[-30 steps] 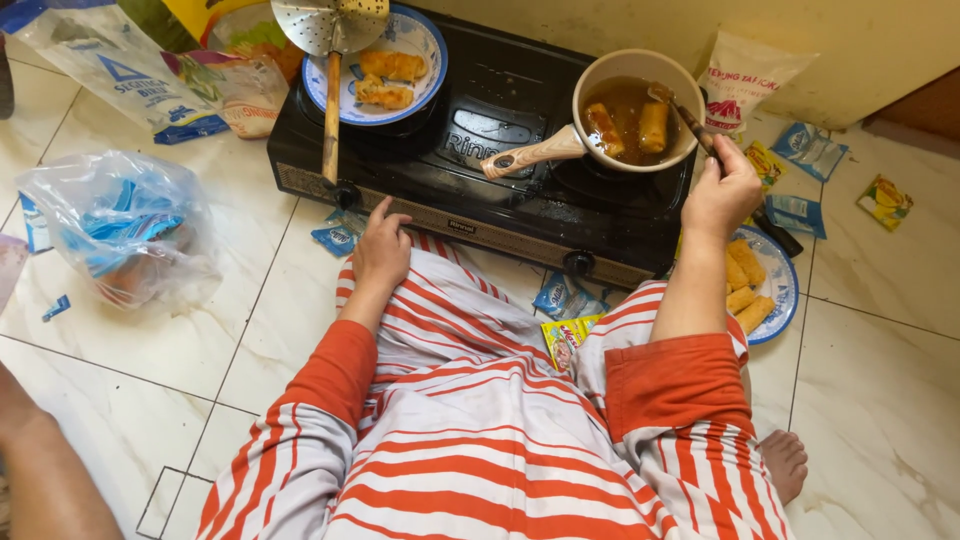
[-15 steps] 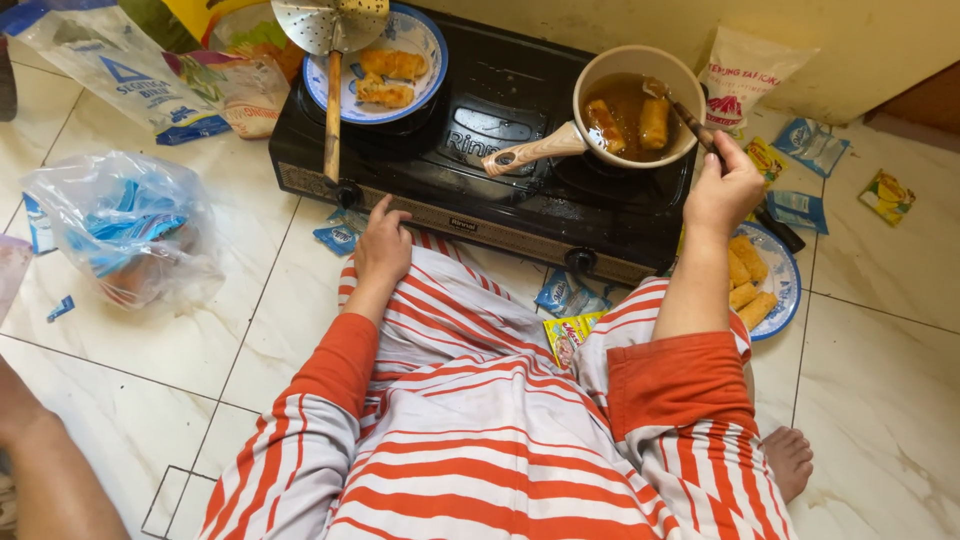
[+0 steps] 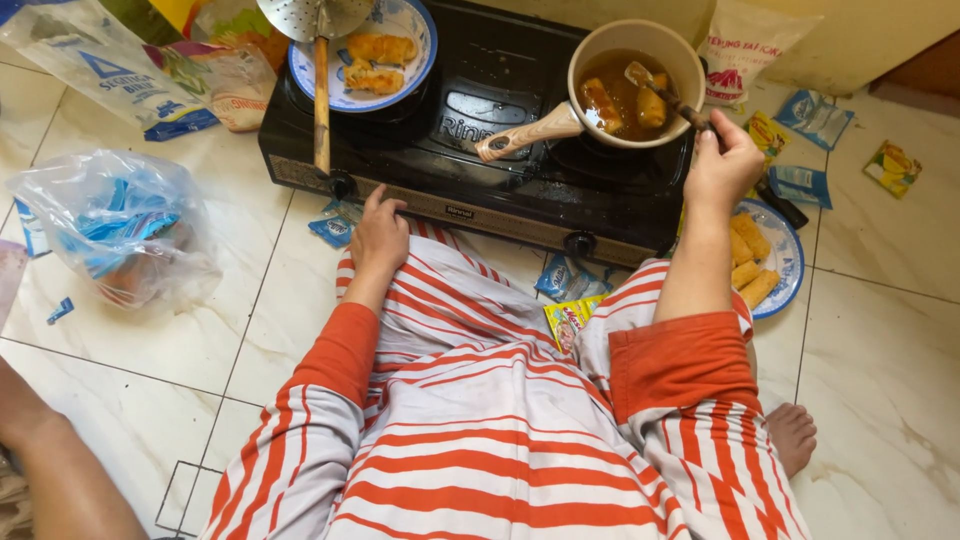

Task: Frying food items in a pot on a portable gas stove and handling seasoning packets.

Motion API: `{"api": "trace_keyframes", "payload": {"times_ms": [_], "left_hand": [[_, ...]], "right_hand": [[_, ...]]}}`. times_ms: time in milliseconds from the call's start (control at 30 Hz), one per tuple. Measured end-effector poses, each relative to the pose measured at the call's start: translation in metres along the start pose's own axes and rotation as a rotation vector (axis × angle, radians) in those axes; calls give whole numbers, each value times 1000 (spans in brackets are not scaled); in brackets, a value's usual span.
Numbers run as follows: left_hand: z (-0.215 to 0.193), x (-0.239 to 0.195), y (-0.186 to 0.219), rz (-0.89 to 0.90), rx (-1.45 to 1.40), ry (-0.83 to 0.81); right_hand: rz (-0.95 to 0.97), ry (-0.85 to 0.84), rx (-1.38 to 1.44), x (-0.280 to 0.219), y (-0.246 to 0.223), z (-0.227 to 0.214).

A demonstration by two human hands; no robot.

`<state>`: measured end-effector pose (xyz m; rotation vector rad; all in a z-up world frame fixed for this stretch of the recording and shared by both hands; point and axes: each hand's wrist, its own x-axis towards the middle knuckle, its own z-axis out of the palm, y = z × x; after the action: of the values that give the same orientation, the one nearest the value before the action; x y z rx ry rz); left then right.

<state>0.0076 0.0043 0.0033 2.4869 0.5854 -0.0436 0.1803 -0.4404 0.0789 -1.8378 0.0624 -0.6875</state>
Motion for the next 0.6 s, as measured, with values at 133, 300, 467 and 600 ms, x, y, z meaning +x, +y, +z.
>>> {"api": "trace_keyframes", "payload": {"times_ms": [133,300,467,600], "left_hand": [[-1,1,1,-1,3,7],[-24,-15,32,-30,42,35],[-25,-14,33,-29,17,41],[-21,-13,31,-33,15,43]], "right_hand": [[-24,-4,-172,1,9,2],[-208,-36,-311,-6,-19,15],[-401,-54,-307,-1,-36,21],[-418,-61,-280,19,-21,26]]}}
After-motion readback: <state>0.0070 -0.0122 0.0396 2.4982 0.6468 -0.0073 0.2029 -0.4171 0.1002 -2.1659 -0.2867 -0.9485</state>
